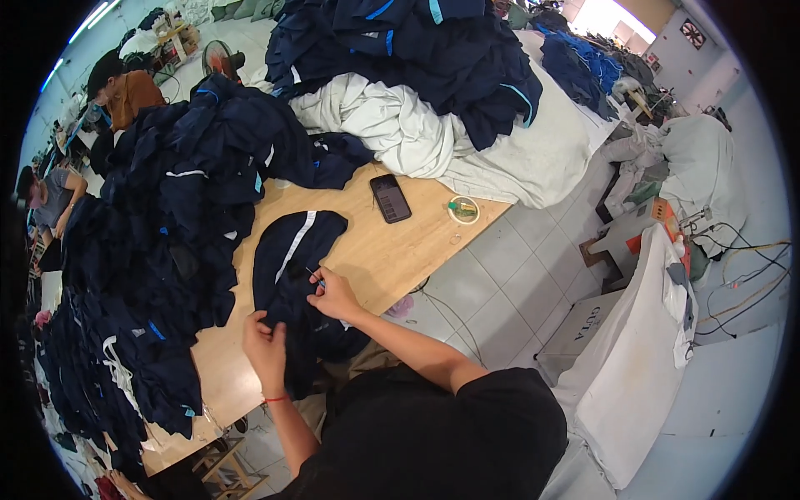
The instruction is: Trimming loose threads from navy blue garments using thread snips in a factory setting.
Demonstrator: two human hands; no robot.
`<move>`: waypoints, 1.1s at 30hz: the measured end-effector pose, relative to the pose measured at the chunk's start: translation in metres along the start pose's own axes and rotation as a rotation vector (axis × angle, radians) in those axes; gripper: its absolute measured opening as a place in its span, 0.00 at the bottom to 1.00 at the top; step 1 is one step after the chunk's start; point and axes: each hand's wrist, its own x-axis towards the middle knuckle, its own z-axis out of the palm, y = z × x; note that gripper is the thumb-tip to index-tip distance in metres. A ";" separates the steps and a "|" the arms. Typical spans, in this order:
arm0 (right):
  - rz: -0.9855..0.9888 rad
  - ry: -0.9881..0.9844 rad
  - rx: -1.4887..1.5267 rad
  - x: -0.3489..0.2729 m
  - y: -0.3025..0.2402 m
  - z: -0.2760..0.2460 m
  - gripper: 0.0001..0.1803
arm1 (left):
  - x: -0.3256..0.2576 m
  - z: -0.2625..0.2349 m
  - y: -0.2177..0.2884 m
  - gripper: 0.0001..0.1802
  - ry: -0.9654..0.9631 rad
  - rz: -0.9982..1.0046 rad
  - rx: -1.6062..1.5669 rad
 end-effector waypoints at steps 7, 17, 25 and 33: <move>-0.316 0.000 -0.075 0.008 -0.044 -0.011 0.08 | -0.049 -0.025 -0.050 0.21 0.051 -0.221 -0.010; -0.916 0.133 -0.134 -0.002 -0.141 -0.077 0.14 | -0.030 -0.082 -0.002 0.23 0.508 -0.031 0.155; -0.076 0.016 -0.084 -0.032 -0.015 -0.073 0.10 | -0.093 -0.061 -0.043 0.19 0.438 -0.261 0.261; -0.052 -0.205 -0.015 -0.006 -0.035 -0.016 0.08 | -0.031 -0.060 -0.063 0.14 0.248 -0.145 0.324</move>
